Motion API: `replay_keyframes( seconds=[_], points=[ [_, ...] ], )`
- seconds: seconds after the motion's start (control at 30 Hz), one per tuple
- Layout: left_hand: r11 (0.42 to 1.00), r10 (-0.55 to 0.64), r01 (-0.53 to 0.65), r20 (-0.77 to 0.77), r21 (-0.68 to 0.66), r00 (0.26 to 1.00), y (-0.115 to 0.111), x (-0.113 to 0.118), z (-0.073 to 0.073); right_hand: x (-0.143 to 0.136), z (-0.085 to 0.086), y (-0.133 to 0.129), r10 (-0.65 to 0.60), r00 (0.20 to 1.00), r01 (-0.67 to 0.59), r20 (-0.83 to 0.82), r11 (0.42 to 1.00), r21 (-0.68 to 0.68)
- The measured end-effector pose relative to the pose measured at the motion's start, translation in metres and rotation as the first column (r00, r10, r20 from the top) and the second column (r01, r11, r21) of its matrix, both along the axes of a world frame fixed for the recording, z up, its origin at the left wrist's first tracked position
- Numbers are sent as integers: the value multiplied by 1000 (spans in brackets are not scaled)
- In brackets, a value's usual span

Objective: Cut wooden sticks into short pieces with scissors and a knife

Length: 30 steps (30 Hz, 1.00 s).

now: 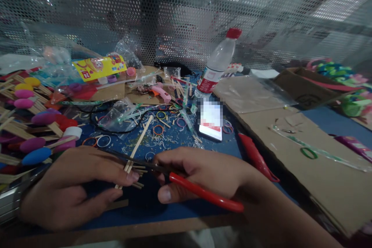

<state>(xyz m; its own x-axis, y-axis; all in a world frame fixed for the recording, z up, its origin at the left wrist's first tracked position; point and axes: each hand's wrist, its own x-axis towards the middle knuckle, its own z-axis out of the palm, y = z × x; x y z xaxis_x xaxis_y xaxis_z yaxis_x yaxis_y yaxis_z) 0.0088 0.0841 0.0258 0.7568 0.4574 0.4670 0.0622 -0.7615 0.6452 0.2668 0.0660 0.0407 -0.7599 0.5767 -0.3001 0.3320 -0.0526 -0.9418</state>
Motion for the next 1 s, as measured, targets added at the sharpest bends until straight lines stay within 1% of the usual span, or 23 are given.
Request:
replay_keyframes(
  seconds=[0.17, 0.27, 0.33, 0.43, 0.53, 0.67, 0.8, 0.9, 1.0],
  points=[
    [998, -41, 37, 72, 47, 997, 3, 2, -2, 0, -2, 0, 7, 1000, -7, 2, 1000, -6],
    [999, -3, 0, 72, 46, 997, 1, 2, -3, 0, -2, 0, -3, 1000, 3, 1, 1000, 11],
    [997, 32, -36, 67, 69, 997, 0, 1, -3, -1, -1, -1, -17, 1000, 17, 11, 1000, 8],
    [987, 102, -107, 48, 123, 994, -2, 0, -2, -3, -1, -1, -41, 999, 40, 32, 999, 16],
    [977, 169, -173, 36, 126, 985, -4, -1, -1, -6, -1, -1, -72, 997, 71, 30, 996, 46],
    [970, 223, -225, 36, 86, 974, -4, 0, 0, -7, -2, -1, -114, 993, 111, 43, 992, 51],
    [947, 319, -319, 27, 32, 948, -5, 0, -2, -9, -5, -1, -158, 985, 152, 61, 983, 99],
    [928, 370, -368, 21, -60, 929, -6, -1, -5, -13, -7, -3, -205, 977, 196, 57, 971, 136],
    [903, 405, -395, 24, -168, 914, -5, -2, -8, -20, -10, -9, -260, 964, 250, 55, 958, 140]
  ],
)
